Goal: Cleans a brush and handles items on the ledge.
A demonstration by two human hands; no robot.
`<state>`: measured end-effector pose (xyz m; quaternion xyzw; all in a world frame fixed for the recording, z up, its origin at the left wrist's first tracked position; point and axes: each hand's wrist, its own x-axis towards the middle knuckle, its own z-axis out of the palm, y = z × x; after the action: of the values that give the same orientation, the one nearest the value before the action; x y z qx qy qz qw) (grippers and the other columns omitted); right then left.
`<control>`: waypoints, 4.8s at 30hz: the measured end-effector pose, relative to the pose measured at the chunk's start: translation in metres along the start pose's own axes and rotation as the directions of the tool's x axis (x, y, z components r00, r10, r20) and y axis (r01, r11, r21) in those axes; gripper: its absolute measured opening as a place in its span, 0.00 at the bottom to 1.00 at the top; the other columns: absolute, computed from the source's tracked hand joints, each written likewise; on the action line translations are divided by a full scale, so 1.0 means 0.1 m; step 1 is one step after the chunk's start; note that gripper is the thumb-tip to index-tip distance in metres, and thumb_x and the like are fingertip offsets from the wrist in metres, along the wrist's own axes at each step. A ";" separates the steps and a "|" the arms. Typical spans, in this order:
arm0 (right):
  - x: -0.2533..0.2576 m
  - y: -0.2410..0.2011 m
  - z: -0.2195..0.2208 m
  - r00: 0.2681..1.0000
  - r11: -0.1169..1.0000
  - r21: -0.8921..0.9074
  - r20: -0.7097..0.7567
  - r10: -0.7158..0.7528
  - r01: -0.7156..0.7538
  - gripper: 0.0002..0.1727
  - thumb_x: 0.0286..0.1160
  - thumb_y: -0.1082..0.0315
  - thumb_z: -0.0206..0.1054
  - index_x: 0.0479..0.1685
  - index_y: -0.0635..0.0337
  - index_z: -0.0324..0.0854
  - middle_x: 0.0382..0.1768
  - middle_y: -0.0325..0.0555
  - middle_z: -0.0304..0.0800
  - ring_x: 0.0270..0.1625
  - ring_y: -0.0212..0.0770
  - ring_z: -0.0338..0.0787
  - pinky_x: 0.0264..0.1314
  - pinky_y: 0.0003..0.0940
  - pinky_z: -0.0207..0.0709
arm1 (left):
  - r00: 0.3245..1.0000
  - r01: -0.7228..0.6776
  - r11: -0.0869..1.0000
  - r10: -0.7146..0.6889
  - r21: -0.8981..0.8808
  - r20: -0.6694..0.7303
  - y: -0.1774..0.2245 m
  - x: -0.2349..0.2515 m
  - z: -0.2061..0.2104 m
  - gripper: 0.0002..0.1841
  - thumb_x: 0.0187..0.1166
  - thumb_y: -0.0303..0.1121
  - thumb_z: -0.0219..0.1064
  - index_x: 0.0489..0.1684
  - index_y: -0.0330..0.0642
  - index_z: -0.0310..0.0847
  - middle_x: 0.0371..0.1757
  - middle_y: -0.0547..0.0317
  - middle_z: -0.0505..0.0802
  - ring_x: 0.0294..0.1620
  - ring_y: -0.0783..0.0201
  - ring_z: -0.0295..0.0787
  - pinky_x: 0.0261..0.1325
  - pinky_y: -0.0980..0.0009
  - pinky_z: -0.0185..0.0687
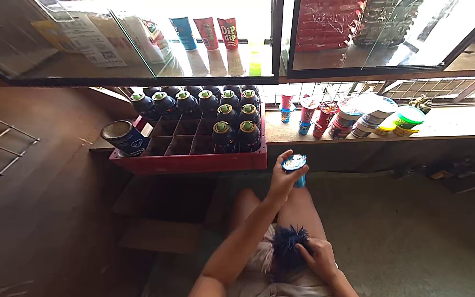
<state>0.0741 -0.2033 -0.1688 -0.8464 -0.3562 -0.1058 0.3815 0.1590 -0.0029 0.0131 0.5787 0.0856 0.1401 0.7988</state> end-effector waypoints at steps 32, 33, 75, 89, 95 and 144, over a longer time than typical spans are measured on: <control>0.05 -0.10 -0.12 0.986 0.994 0.024 0.134 0.098 -0.102 0.27 0.77 0.50 0.66 0.15 0.63 0.85 0.15 0.50 0.87 0.21 0.49 0.91 0.24 0.52 0.81 | 0.956 -0.294 0.929 0.288 0.224 0.061 0.23 0.54 0.21 0.37 0.76 0.27 0.69 0.87 0.31 0.58 0.89 0.39 0.65 0.90 0.51 0.60 0.89 0.52 0.61; 0.05 -0.09 -0.12 0.987 0.994 0.031 0.126 0.095 -0.100 0.27 0.77 0.51 0.65 0.15 0.63 0.85 0.15 0.50 0.87 0.21 0.48 0.91 0.23 0.52 0.81 | 0.911 -0.412 0.873 0.392 0.260 0.127 0.45 0.44 0.15 0.31 0.77 0.29 0.67 0.81 0.30 0.67 0.85 0.41 0.73 0.86 0.53 0.67 0.86 0.54 0.67; 0.13 0.09 -0.47 0.839 0.429 0.856 0.012 0.544 -0.290 0.20 0.77 0.36 0.65 0.28 0.37 0.91 0.28 0.22 0.93 0.32 0.21 0.90 0.37 0.25 0.86 | 0.739 -0.609 0.555 0.657 0.567 0.151 1.69 -0.16 -0.66 0.47 0.49 0.32 0.89 0.75 0.30 0.68 0.65 0.53 0.88 0.66 0.71 0.85 0.73 0.69 0.81; 0.98 -0.35 -1.38 0.894 0.945 -0.065 -0.353 0.278 -0.320 0.24 0.82 0.54 0.66 0.35 0.72 0.90 0.27 0.59 0.91 0.31 0.51 0.92 0.37 0.55 0.81 | 0.887 -0.459 0.680 0.384 0.572 0.256 0.40 -1.11 -0.75 0.45 0.54 0.34 0.86 0.75 0.24 0.68 0.69 0.41 0.86 0.72 0.61 0.83 0.79 0.64 0.76; 0.80 -0.58 -1.29 0.973 0.955 0.293 -0.205 0.103 -0.040 0.19 0.76 0.57 0.67 0.26 0.63 0.88 0.20 0.29 0.88 0.26 0.12 0.82 0.32 0.15 0.78 | 0.963 -0.257 0.696 0.245 0.670 0.115 0.51 -1.26 -0.70 0.38 0.58 0.32 0.84 0.69 0.21 0.74 0.62 0.41 0.90 0.66 0.65 0.85 0.75 0.70 0.75; -0.10 -0.02 -0.20 0.884 0.883 -0.092 0.047 0.466 -0.461 0.32 0.81 0.47 0.58 0.18 0.67 0.85 0.15 0.55 0.84 0.24 0.57 0.89 0.30 0.60 0.77 | 0.818 -0.244 0.934 0.343 0.261 -0.461 -0.39 1.42 0.09 0.55 0.54 0.22 0.88 0.85 0.26 0.50 0.77 0.30 0.77 0.78 0.48 0.76 0.82 0.60 0.72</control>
<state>0.0674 -0.2220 -0.1583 -0.9244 -0.1521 0.0033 0.3499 0.3008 0.0232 -0.0169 0.6023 0.2117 0.3979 0.6588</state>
